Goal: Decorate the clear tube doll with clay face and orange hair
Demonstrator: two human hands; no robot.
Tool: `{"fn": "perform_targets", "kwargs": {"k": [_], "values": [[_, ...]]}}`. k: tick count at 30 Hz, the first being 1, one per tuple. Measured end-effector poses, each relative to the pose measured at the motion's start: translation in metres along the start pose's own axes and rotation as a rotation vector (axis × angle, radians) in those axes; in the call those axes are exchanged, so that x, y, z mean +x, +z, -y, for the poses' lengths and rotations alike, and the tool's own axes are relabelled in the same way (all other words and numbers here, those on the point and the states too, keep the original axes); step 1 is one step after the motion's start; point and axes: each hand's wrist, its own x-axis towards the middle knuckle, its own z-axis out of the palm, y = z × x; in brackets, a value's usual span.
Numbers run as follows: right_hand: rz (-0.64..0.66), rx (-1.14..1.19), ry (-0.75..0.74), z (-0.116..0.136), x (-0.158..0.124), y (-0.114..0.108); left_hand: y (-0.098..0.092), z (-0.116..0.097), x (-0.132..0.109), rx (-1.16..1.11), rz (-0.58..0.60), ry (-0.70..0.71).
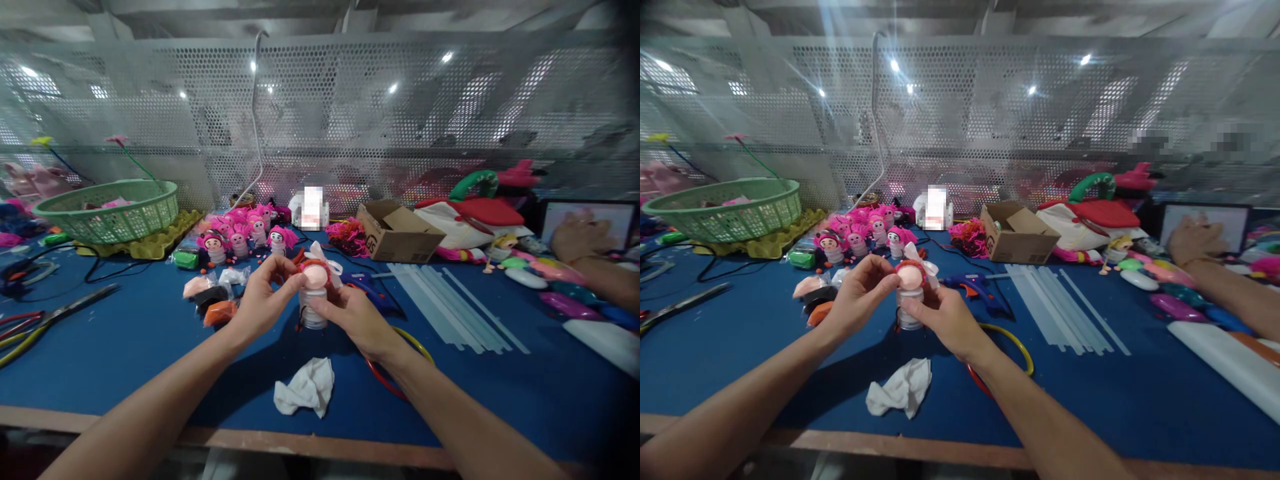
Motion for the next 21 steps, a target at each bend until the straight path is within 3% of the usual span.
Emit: {"fn": "perform_targets", "kwargs": {"k": [6, 21], "values": [[-0.035, -0.068, -0.043, 0.0011, -0.0002, 0.0015, 0.0007, -0.0030, 0.0003, -0.100, 0.003, -0.054], [-0.050, -0.202, -0.083, 0.0018, -0.0031, 0.0037, 0.0025, -0.0042, -0.0017, -0.033, 0.002, -0.018]]}}
